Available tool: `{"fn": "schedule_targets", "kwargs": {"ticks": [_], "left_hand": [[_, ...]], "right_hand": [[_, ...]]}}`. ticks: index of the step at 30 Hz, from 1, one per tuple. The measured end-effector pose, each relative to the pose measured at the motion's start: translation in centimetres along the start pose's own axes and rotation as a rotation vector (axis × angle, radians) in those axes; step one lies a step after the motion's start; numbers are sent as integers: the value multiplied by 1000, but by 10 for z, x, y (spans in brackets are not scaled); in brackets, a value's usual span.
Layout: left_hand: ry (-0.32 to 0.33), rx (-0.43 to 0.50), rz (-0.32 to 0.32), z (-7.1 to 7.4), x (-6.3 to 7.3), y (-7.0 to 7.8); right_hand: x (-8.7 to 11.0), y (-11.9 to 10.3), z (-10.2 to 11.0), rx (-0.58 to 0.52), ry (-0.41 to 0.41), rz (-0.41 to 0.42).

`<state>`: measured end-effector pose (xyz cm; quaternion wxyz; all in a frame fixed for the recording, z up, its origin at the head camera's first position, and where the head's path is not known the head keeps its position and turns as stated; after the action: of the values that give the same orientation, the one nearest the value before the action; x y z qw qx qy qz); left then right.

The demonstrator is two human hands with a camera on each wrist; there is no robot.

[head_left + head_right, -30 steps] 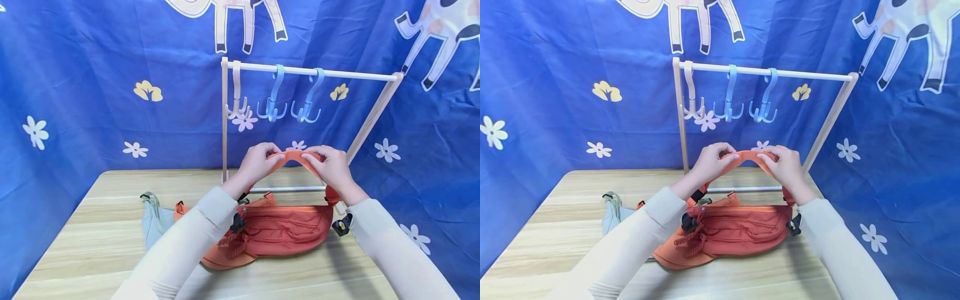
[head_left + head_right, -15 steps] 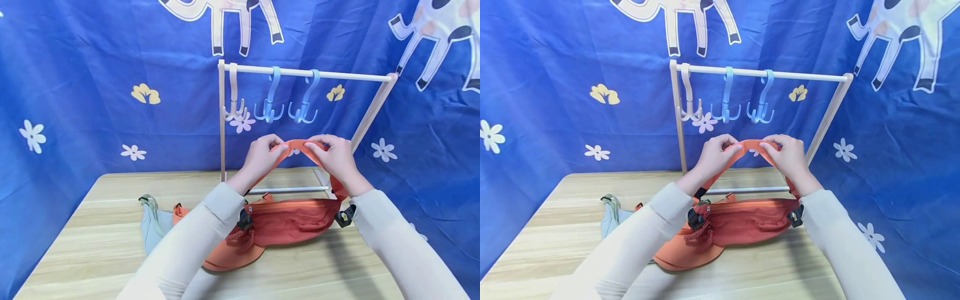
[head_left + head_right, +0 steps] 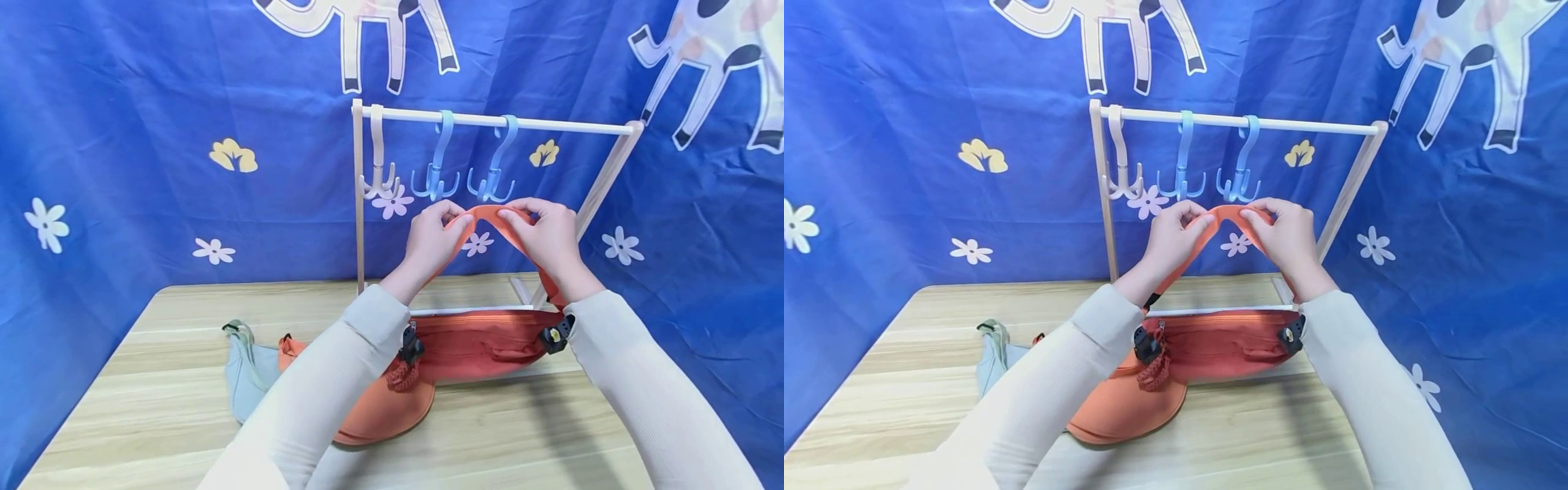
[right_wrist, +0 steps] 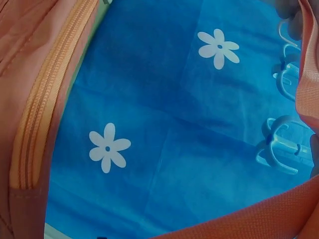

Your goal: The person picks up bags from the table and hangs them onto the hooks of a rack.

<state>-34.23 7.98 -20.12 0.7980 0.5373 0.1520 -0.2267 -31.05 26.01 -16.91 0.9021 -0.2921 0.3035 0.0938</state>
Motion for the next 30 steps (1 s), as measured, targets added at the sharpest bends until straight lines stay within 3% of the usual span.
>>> {"fn": "schedule_targets", "kwargs": {"ticks": [6, 22, 30], "left_hand": [[70, 0, -7, 4, -6, 6], [202, -14, -43, 18, -21, 14], [213, -17, -45, 17, -27, 16]], "right_hand": [[-10, -1, 3, -9, 28, -32], [-32, -14, 8, -54, 165, -13], [-40, -16, 12, -23, 204, -7]]}}
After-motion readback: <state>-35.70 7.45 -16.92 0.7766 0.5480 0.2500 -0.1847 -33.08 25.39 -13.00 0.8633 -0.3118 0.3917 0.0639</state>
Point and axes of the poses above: each hand's wrist, its own x-axis away from the middle knuckle, its own z-axis out of the back of the hand, y = z × x, the point moved 10 cm from there along -x, towards the middle knuckle, and after that the axes turned 4 degrees about -y, right-handed, at the moved point
